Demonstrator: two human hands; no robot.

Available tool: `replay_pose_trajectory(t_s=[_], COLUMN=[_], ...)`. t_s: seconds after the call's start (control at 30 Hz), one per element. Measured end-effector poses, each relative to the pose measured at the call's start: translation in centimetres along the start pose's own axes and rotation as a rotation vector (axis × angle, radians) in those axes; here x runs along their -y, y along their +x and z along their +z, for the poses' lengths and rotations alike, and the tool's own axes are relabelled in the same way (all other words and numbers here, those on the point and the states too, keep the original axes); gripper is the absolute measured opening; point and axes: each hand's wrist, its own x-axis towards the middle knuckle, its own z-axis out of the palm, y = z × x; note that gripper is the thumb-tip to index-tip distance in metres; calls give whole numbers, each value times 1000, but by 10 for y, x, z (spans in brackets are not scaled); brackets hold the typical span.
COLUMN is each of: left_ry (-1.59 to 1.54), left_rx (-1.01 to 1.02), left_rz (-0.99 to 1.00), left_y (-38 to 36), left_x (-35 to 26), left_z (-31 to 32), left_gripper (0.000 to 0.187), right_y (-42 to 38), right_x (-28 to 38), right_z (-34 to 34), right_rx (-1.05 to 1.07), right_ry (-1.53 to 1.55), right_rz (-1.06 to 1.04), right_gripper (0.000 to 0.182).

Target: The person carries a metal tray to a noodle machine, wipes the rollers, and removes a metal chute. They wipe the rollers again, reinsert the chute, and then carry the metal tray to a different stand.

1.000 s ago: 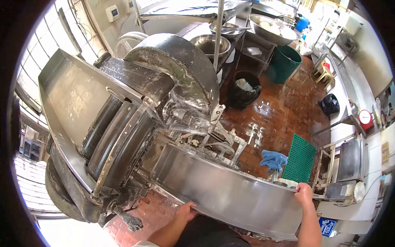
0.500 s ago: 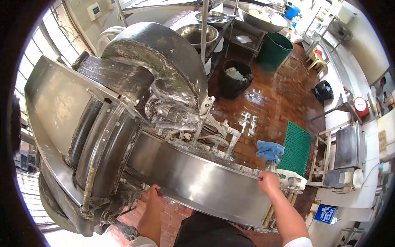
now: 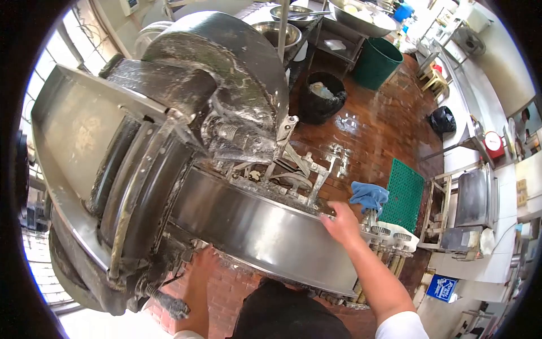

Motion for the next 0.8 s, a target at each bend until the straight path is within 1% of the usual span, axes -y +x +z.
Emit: replay_pose_trajectory(t_s=[0.03, 0.1, 0.13, 0.17, 0.2, 0.23, 0.27, 0.3, 0.33, 0.37, 0.4, 0.43, 0.47, 0.5, 0.53, 0.6, 0.63, 0.67, 0.7, 0.73, 0.8], left_ry=[180, 93, 98, -38, -179, -179, -173, -167, -166, -121, -79, -83, -102, -119, -120, -100, -94, -71, -51, -45, 63], left_rx=[168, 794, 795, 904, 1011, 1013, 995, 980, 989, 959, 925, 931, 901, 870, 874, 836, 848, 822, 798, 824, 646], left_rz=[115, 135, 151, 196, 239, 257, 254, 252, 272, 233, 190, 199, 262, 323, 326, 255, 257, 194, 131, 131, 182], left_y=[-32, -130, -164, -194, -218, -236, -249, -258, -263, -266, -269, -272, -276, -278, -276, -269, -268, -268, -269, -270, -271], left_x=[-5, -58, -73, -82, -87, -91, -94, -97, -100, -103, -104, -103, -102, -102, -101, -99, -100, -101, -100, -98, -98], left_z=[-4, 10, 16, 22, 26, 29, 32, 33, 31, 28, 27, 29, 32, 34, 30, 15, 11, 9, 7, 2, 4], left_gripper=[72, 87, 87, 85, 84, 84, 89, 94, 94, 93, 91, 91, 88, 84, 84, 77, 77, 81, 86, 86, 87], right_y=[14, 34, 43, 51, 62, 76, 83, 85, 85, 87, 91, 96, 99, 105, 109, 117, 123, 126, 126, 125, 109], right_x=[34, 99, 132, 159, 173, 184, 195, 204, 214, 219, 219, 221, 220, 214, 216, 218, 217, 213, 208, 205, 210], right_z=[-5, -23, -35, -41, -36, -27, -21, -18, -17, -17, -14, -14, -14, -20, -22, -28, -28, -26, -25, -26, -32], right_rx=[-56, -80, -138, -194, -197, -232, -268, -275, -179, -77, -78, -112, -146, -27, -30, 216, 298, 280, 341, 396, 129], right_ry=[142, 369, 426, 481, 486, 559, 631, 633, 742, 844, 841, 839, 838, 847, 846, 1269, 1372, 1373, 1410, 1443, 1116], right_rz=[-43, -76, -164, -251, -262, -288, -319, -341, -203, -60, -74, -81, -84, 7, 2, 463, 577, 572, 573, 568, 349], right_gripper=[42, 40, 41, 42, 42, 43, 44, 44, 44, 45, 45, 43, 42, 38, 38, 38, 38, 38, 39, 39, 28])
